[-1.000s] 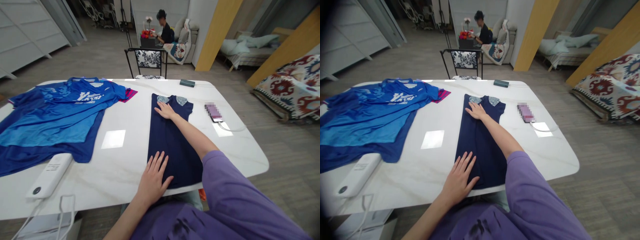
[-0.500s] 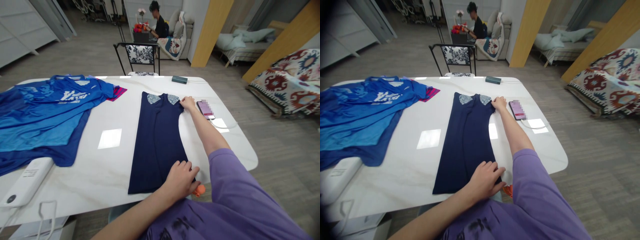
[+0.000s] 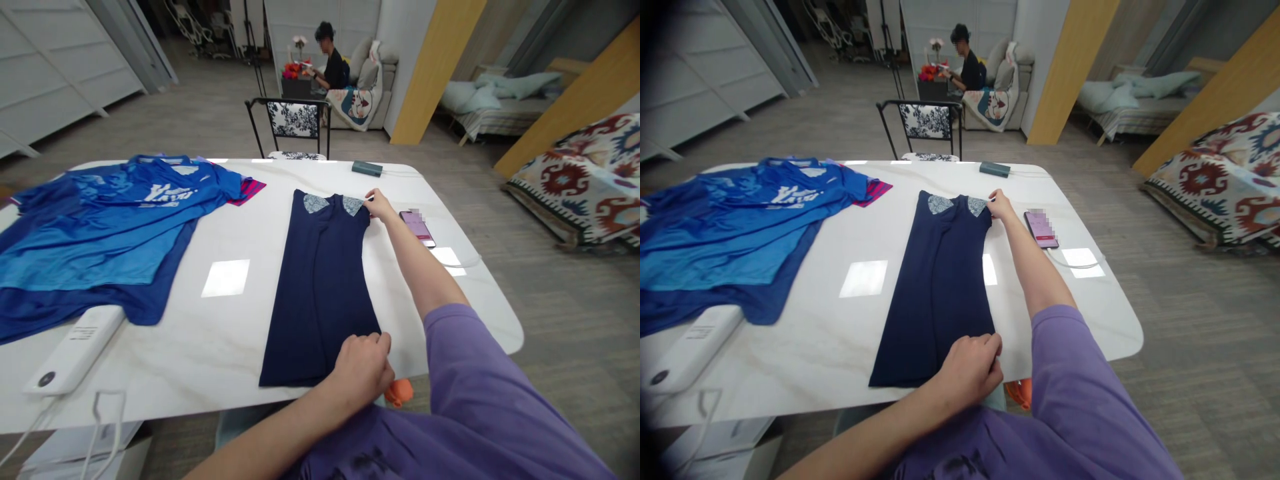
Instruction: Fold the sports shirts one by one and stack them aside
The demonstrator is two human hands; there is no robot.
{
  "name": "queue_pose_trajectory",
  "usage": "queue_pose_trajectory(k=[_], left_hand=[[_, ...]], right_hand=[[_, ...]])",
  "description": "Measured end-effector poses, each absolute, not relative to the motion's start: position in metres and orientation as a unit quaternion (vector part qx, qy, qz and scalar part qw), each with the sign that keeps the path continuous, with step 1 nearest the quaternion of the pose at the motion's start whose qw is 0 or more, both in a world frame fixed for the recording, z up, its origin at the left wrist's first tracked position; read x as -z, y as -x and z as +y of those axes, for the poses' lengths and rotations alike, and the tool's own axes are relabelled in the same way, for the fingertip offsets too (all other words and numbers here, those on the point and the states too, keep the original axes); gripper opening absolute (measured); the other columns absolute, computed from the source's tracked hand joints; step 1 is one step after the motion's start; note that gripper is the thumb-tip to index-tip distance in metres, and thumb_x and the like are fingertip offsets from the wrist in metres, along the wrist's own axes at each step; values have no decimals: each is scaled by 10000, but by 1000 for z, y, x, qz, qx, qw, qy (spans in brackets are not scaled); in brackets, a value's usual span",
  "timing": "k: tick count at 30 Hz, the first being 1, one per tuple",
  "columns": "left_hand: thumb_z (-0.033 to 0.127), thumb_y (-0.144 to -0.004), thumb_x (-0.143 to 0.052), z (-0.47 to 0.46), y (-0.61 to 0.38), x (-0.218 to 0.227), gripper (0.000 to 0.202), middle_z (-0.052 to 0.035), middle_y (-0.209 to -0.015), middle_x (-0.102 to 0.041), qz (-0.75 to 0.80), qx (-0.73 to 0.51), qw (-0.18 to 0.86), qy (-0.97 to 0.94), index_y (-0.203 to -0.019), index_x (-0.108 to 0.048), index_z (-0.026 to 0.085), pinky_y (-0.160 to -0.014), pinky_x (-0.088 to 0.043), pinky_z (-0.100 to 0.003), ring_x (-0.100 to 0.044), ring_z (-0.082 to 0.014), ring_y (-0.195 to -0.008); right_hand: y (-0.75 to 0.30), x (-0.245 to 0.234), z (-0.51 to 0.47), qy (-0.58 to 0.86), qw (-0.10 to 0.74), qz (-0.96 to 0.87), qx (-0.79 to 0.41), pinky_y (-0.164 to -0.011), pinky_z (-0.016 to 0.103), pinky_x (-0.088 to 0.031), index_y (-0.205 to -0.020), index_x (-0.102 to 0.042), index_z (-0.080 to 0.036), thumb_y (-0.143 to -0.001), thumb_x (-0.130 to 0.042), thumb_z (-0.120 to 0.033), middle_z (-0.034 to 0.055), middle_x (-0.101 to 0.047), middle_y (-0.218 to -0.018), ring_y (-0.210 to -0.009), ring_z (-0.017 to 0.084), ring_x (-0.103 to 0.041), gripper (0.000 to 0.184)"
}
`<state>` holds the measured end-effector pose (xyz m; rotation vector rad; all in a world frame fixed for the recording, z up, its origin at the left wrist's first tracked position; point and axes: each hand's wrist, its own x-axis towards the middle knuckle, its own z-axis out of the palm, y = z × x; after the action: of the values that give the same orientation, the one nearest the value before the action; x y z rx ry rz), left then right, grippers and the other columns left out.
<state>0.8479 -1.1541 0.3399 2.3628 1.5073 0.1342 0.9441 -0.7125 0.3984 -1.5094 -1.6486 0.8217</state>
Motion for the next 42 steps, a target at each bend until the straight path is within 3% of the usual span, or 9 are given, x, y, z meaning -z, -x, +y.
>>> queue_pose_trajectory(k=[11, 19, 22, 24, 27, 32, 36, 39, 42], left_hand=[[95, -976, -617, -1200, -725, -379, 255, 2, -962, -725, 527, -333, 296, -724, -1095, -763, 267, -769, -540, -295, -697, -150, -818], [282, -1045, -749, -1224, -670, -359, 181, 22, -819, -738, 612, -258, 182, -726, -1220, -792, 301, -763, -562, -391, -724, -223, -761], [359, -1071, -761, -1221, -662, -347, 307, -67, -1242, -812, 586, -255, 81, -765, -1374, -779, 310, -989, -629, -463, -781, -293, -1139], [390, -1074, -774, -1217, -663, -335, 536, -83, -1611, -695, 529, -238, 51, -813, -1598, -670, 347, -1237, -564, -540, -655, -337, -1498], [482, -1100, -736, -1214, -669, -316, 728, -68, -1851, -472, 497, -198, 22, -844, -1774, -491, 358, -1411, -393, -625, -426, -362, -1727], [661, -1097, -676, -1226, -659, -313, 887, -134, -1899, -373, 486, -155, 24, -860, -1834, -387, 262, -1443, -328, -638, -350, -365, -1771], [646, -1040, -773, -1244, -627, -322, 873, -137, -1850, -460, 502, -156, 13, -851, -1777, -495, 270, -1456, -305, -618, -374, -360, -1760], [529, -1070, -765, -1255, -606, -317, 742, -135, -1813, -518, 502, -153, -8, -851, -1736, -558, 274, -1448, -331, -584, -441, -341, -1726], [511, -1085, -741, -1262, -597, -305, 776, -129, -1829, -501, 482, -132, -32, -865, -1784, -490, 287, -1444, -333, -598, -453, -346, -1721]], right_hand=[[-796, -461, -698, 533, 321, -750, -224, -819, 436, -670, -1294, -749, -145, -913, -678, -46, 151, -767, -1185, -789, 234, -728, 400], [-726, -429, -735, 480, 281, -822, -122, -1279, 527, -501, -1525, -664, -183, -1158, -567, -414, 173, -707, -1521, -1397, 327, -666, 445], [-742, -403, -760, 493, 271, -822, -91, -1388, 578, -359, -1580, -663, -187, -1187, -473, -420, 175, -605, -1689, -1592, 352, -535, 494], [-750, -389, -773, 502, 236, -825, -108, -1451, 566, -238, -1671, -607, -185, -1193, -469, -448, 151, -500, -1802, -1710, 326, -405, 563], [-755, -385, -788, 514, 230, -817, -122, -1487, 543, -121, -1795, -456, -153, -1214, -408, -479, 146, -347, -1894, -1797, 286, -246, 668], [-795, -398, -861, 443, 312, -834, -99, -1444, 513, -320, -1744, -527, -166, -1200, -416, -509, 166, -484, -1808, -1700, 306, -443, 653], [-878, -378, -984, 301, 243, -902, -192, -1317, 477, -523, -1558, -725, -336, -1156, -501, -651, 105, -702, -1574, -1487, 295, -674, 558], [-933, -344, -1078, 250, 199, -925, -206, -1330, 510, -514, -1581, -715, -437, -1086, -654, -709, 67, -696, -1609, -1517, 293, -666, 568], [-959, -307, -1141, 259, 198, -929, -178, -1404, 560, -420, -1703, -610, -448, -959, -822, -756, 71, -584, -1746, -1639, 325, -558, 833]])
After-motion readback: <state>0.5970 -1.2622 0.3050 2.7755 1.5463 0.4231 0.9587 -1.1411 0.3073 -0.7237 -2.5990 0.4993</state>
